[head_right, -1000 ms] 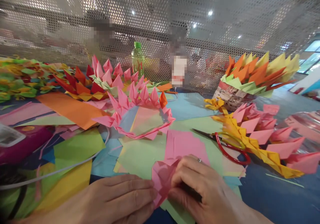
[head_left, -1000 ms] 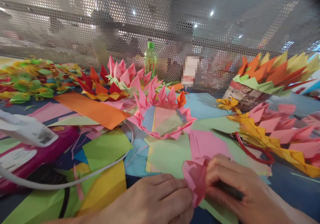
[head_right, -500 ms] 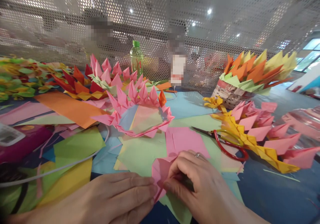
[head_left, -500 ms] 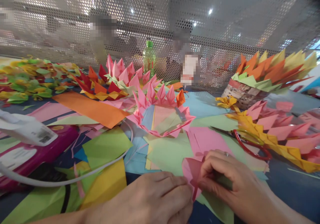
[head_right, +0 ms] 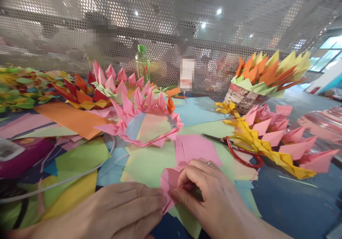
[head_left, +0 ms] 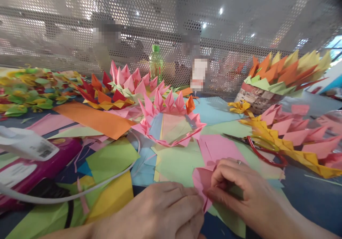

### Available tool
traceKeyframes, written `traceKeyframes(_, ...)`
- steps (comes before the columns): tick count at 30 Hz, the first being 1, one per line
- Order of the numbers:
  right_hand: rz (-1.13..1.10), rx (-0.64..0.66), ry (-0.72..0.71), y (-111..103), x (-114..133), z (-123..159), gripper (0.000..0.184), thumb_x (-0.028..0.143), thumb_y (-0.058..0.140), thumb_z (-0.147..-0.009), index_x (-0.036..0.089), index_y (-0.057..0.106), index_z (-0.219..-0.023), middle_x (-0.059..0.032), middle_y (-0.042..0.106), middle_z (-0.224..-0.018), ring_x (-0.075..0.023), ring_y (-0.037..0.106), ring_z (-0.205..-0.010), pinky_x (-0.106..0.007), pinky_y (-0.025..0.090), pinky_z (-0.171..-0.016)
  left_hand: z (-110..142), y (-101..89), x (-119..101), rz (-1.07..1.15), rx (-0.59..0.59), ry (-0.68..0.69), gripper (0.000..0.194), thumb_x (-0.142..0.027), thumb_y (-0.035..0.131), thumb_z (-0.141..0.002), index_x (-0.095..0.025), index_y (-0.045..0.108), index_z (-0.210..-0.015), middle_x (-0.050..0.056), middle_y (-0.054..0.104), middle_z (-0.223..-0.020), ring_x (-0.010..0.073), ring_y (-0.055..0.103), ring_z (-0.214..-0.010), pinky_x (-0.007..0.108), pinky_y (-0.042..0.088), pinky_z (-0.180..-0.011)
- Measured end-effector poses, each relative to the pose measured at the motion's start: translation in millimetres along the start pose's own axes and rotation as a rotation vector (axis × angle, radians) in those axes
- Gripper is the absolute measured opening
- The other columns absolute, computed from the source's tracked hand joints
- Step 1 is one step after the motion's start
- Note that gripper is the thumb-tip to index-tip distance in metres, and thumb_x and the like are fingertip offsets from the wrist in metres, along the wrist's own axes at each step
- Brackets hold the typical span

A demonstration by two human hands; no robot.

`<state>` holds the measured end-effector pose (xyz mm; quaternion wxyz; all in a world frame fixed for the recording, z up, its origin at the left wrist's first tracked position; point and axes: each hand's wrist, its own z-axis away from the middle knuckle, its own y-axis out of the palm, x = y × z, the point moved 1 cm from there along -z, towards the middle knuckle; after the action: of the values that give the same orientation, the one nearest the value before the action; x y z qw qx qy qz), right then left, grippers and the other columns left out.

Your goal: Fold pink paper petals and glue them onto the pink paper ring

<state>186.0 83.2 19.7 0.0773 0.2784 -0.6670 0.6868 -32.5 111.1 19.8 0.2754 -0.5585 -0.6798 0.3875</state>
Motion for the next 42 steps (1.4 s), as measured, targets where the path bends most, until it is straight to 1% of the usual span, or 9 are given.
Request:
traceKeyframes(3, -0.006, -0.002, 0.001, 0, 1, -1, 0.022, 0.037, 0.056, -0.092, 0.022, 0.053, -0.076, 0.0031, 0.053, -0.076, -0.0127, 0.051, -0.072, -0.026, 0.037, -0.064, -4, -5.0, 0, -0.006, 0.038, -0.017, 0.029, -0.027, 0.036, -0.1, -0.015, 0.061, -0.107, 0.002, 0.07, -0.09, 0.0157, 0.066, -0.082, 0.026, 0.053, -0.075)
traceKeyframes(6, -0.022, -0.013, -0.004, -2, 1, -1, 0.017, 0.032, 0.057, -0.092, 0.023, 0.054, -0.078, 0.0034, 0.054, -0.077, -0.0126, 0.051, -0.073, -0.025, 0.037, -0.064, -10, -8.5, 1, 0.027, 0.126, 0.003, 0.029, -0.029, 0.037, -0.099, -0.014, 0.061, -0.107, 0.002, 0.068, -0.087, 0.0153, 0.064, -0.079, 0.025, 0.053, -0.073)
traceKeyframes(10, -0.031, -0.034, -0.02, -2, 3, 0, 0.014, 0.027, 0.059, -0.09, 0.023, 0.053, -0.079, 0.0039, 0.053, -0.078, -0.0127, 0.051, -0.074, -0.026, 0.036, -0.065, -15, -4.8, 2, 0.056, 0.219, -0.018, 0.026, -0.033, 0.043, -0.097, -0.016, 0.062, -0.1, 0.002, 0.064, -0.085, 0.0145, 0.062, -0.077, 0.023, 0.053, -0.07)
traceKeyframes(16, -0.041, -0.043, -0.02, -3, 5, 0, 0.013, 0.022, 0.059, -0.089, 0.023, 0.052, -0.078, 0.004, 0.053, -0.077, -0.0127, 0.051, -0.073, -0.026, 0.036, -0.064, -17, -0.7, 2, 0.05, 0.207, -0.018, 0.024, -0.033, 0.043, -0.096, -0.018, 0.061, -0.094, 0.001, 0.063, -0.084, 0.0134, 0.061, -0.075, 0.021, 0.051, -0.067)
traceKeyframes(21, -0.104, 0.003, 0.106, -12, 12, -1, 0.015, 0.018, 0.063, -0.086, 0.021, 0.052, -0.076, 0.0042, 0.054, -0.077, -0.012, 0.052, -0.073, -0.024, 0.04, -0.065, -16, -0.1, 3, 0.043, 0.194, -0.007, 0.026, -0.033, 0.039, -0.097, -0.018, 0.06, -0.094, 0.001, 0.062, -0.082, 0.0136, 0.062, -0.075, 0.022, 0.052, -0.067)
traceKeyframes(29, -0.097, -0.069, 0.137, -8, 2, -1, 0.015, 0.017, 0.065, -0.083, 0.023, 0.051, -0.085, 0.0048, 0.053, -0.076, -0.0114, 0.05, -0.07, -0.023, 0.041, -0.063, -14, 4.4, 5, 0.036, 0.201, -0.038, 0.024, -0.033, 0.04, -0.096, -0.019, 0.059, -0.09, 0.001, 0.06, -0.078, 0.0131, 0.061, -0.071, 0.021, 0.052, -0.063)
traceKeyframes(33, -0.1, -0.059, 0.153, -11, 7, -3, 0.015, 0.018, 0.063, -0.086, 0.023, 0.05, -0.087, 0.0047, 0.054, -0.078, -0.0115, 0.052, -0.072, -0.024, 0.041, -0.067, -13, 4.2, 4, 0.054, 0.185, -0.027, 0.024, -0.031, 0.04, -0.096, -0.019, 0.059, -0.091, 0.001, 0.061, -0.079, 0.0127, 0.061, -0.072, 0.02, 0.052, -0.065)
traceKeyframes(37, -0.104, -0.038, 0.131, -14, 9, -4, 0.012, 0.018, 0.061, -0.088, 0.022, 0.05, -0.088, 0.0032, 0.055, -0.081, -0.0128, 0.053, -0.075, -0.025, 0.042, -0.067, -14, 2.2, 4, 0.082, 0.189, -0.026, 0.026, -0.032, 0.038, -0.097, -0.019, 0.06, -0.094, 0.002, 0.062, -0.079, 0.0132, 0.063, -0.073, 0.021, 0.054, -0.068)
traceKeyframes(42, -0.051, -0.075, 0.047, -10, 1, -1, 0.012, 0.012, 0.053, -0.09, 0.022, 0.048, -0.093, 0.0011, 0.055, -0.085, -0.0141, 0.054, -0.076, -0.027, 0.043, -0.068, -17, -4.4, 5, 0.14, 0.196, -0.012, 0.027, -0.034, 0.039, -0.097, -0.019, 0.062, -0.098, 0.003, 0.064, -0.08, 0.0143, 0.065, -0.075, 0.023, 0.056, -0.071)
